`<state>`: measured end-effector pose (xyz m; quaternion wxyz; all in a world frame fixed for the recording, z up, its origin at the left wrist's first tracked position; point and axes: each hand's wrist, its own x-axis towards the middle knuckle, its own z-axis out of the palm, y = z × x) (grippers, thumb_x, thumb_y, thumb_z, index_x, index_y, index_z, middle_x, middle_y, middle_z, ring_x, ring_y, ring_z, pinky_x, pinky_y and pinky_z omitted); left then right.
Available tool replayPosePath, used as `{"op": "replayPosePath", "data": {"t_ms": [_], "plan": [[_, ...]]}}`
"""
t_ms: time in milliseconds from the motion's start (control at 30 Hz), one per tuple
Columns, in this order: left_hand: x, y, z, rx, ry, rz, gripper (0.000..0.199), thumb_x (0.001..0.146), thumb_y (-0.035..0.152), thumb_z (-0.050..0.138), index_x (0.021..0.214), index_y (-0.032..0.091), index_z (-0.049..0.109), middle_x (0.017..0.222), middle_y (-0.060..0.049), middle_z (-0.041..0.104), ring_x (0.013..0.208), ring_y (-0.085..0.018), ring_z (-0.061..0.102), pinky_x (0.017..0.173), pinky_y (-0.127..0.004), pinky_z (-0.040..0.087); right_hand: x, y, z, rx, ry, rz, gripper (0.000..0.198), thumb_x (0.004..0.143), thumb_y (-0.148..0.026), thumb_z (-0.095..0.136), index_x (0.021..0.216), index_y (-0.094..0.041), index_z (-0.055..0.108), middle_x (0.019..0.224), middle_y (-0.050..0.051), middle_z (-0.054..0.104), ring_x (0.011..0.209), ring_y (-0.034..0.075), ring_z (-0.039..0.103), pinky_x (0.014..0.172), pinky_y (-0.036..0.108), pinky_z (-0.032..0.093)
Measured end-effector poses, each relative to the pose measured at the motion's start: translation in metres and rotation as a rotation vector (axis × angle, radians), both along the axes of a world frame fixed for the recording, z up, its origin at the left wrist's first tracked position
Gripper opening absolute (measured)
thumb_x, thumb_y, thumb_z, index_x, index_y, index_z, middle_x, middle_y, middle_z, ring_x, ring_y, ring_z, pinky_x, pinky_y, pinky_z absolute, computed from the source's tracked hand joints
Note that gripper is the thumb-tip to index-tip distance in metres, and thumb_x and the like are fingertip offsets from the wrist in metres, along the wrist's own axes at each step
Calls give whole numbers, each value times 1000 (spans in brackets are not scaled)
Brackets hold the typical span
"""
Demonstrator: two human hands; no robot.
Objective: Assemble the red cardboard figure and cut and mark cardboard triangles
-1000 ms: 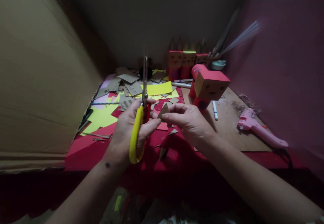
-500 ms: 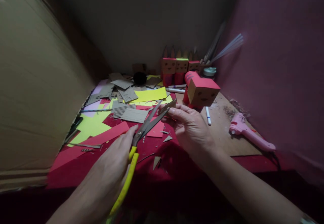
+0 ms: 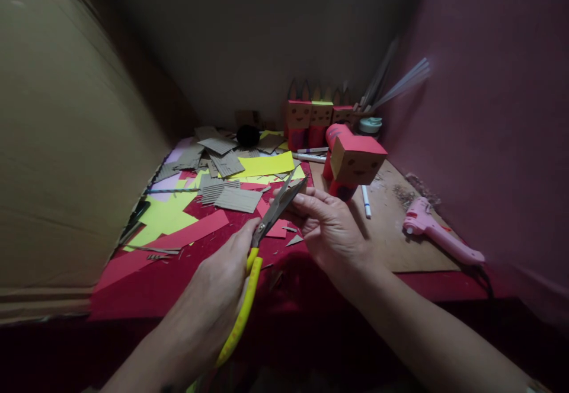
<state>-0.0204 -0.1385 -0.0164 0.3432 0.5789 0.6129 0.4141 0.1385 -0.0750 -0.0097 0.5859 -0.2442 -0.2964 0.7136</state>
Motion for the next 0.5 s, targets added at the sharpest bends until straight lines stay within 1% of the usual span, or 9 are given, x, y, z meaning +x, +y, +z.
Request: {"op": "replayPosePath", "data": {"t_ms": [100, 133, 167, 200, 267, 367, 433, 500], "plan": [[6, 1, 8, -232, 79, 50, 44, 94, 58, 43, 111, 31, 73, 90, -4, 75, 83, -27, 67, 70, -36, 53, 0, 1, -2, -7, 11, -12, 13, 61, -17, 83, 72, -18, 77, 71, 2, 74, 70, 17, 68, 84, 37, 55], [7, 1, 11, -284, 95, 53, 47, 94, 60, 40, 111, 31, 72, 91, -4, 75, 84, -27, 67, 72, -37, 53, -1, 1, -2, -7, 14, -20, 13, 60, -17, 84, 72, -18, 77, 71, 2, 74, 70, 17, 68, 83, 36, 55], [8, 2, 12, -301, 114, 42, 48, 94, 60, 39, 112, 29, 72, 92, -4, 75, 85, -28, 67, 74, -38, 53, -1, 1, -3, -8, 20, -28, 14, 59, -18, 84, 71, -17, 78, 71, 2, 74, 69, 16, 67, 81, 36, 55], [8, 2, 11, -289, 144, 29, 48, 94, 59, 38, 112, 28, 71, 94, -5, 75, 87, -29, 67, 75, -39, 53, -1, 1, -3, -11, 26, -34, 14, 58, -18, 84, 71, -17, 78, 70, 2, 74, 68, 16, 66, 79, 35, 55], [6, 2, 7, -208, 237, -30, 46, 95, 52, 37, 120, 28, 67, 101, -6, 74, 93, -31, 67, 79, -41, 53, -1, 2, -4, -19, 31, -38, 14, 57, -18, 84, 70, -17, 78, 70, 1, 74, 67, 15, 65, 76, 34, 54], [0, 3, -1, -77, 393, -154, 45, 92, 43, 43, 131, 28, 58, 107, -7, 73, 94, -30, 68, 80, -40, 53, -1, 3, -5, -25, 26, -39, 13, 57, -17, 83, 69, -17, 78, 69, 1, 74, 65, 15, 64, 75, 34, 54], [-2, 3, -3, -40, 459, -217, 46, 89, 45, 49, 130, 25, 56, 108, -8, 72, 93, -30, 69, 78, -38, 54, -1, 4, -6, -27, 28, -44, 14, 56, -17, 83, 69, -17, 78, 70, 1, 74, 64, 14, 63, 74, 34, 54], [-3, 4, -2, -22, 488, -264, 45, 90, 51, 49, 124, 23, 56, 108, -10, 72, 90, -29, 69, 76, -38, 54, -1, 5, -7, -31, 31, -53, 13, 56, -16, 82, 68, -18, 77, 70, 1, 74, 64, 15, 63, 74, 34, 54]]}}
